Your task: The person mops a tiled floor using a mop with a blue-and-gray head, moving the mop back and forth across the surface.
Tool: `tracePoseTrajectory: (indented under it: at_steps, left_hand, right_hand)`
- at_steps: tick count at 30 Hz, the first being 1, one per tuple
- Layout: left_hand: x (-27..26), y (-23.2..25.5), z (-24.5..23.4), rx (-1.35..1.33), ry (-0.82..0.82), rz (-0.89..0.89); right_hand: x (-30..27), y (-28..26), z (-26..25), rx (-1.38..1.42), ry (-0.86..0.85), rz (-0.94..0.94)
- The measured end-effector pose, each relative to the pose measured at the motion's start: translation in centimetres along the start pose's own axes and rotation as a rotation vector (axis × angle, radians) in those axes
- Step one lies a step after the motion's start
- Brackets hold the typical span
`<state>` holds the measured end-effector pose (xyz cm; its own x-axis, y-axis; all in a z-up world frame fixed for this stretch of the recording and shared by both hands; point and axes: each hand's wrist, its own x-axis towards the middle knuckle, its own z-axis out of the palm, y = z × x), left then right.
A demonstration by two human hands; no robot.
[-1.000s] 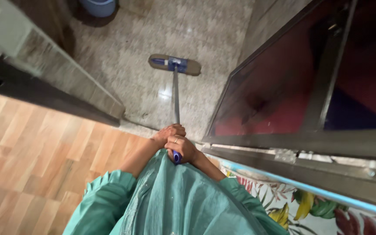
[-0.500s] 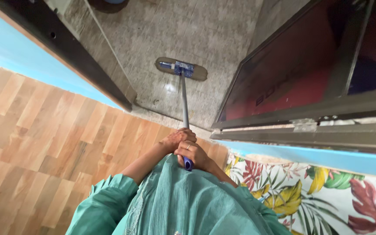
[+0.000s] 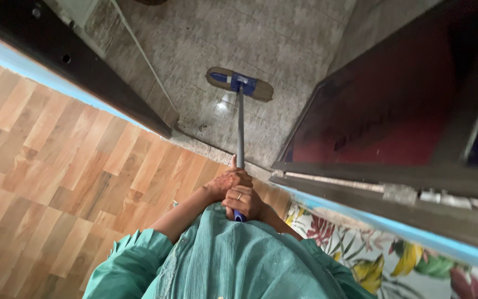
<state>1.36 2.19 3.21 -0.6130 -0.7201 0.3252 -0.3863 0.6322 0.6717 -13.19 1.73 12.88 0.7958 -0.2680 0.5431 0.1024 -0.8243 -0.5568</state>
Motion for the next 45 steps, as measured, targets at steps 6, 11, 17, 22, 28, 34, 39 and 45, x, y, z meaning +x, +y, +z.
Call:
tracePoseTrajectory:
  at_steps: [6,11,17,22,28,34,39,45]
  left_hand:
    - [7.1,-6.6,-1.8,-0.136,-0.058,-0.029]
    - [11.1,-11.9,1.4,-0.076,0.024,-0.001]
    - [13.1,-15.8,6.3,-0.043,0.085,0.059]
    - [13.3,-13.6,5.9,-0.027,0.026,-0.101]
    - [12.7,-7.8,6.5,0.017,0.078,-0.118]
    - [8.7,2.6,10.6,-0.073,0.116,-0.144]
    - [6.7,13.1,11.4,-0.187,0.360,-0.169]
    - [6.1,14.1,10.4,-0.172,0.544,-0.162]
  right_hand:
    - [1.4,7.9,-4.5,0.004,-0.001,0.014]
    - [0.3,12.8,-7.9,0.039,-0.097,0.077]
    - [-1.4,14.4,-9.9,0.067,-0.178,0.103]
    - [-1.7,12.9,-11.1,0.065,-0.195,0.152]
    - [-3.4,7.0,-11.7,0.102,-0.197,0.206]
    - [-7.7,-1.8,-11.0,0.175,-0.303,0.105]
    - [-8.9,-7.6,-12.8,0.259,-0.268,0.004]
    - [-8.1,-5.9,-12.2,0.354,-0.200,-0.131]
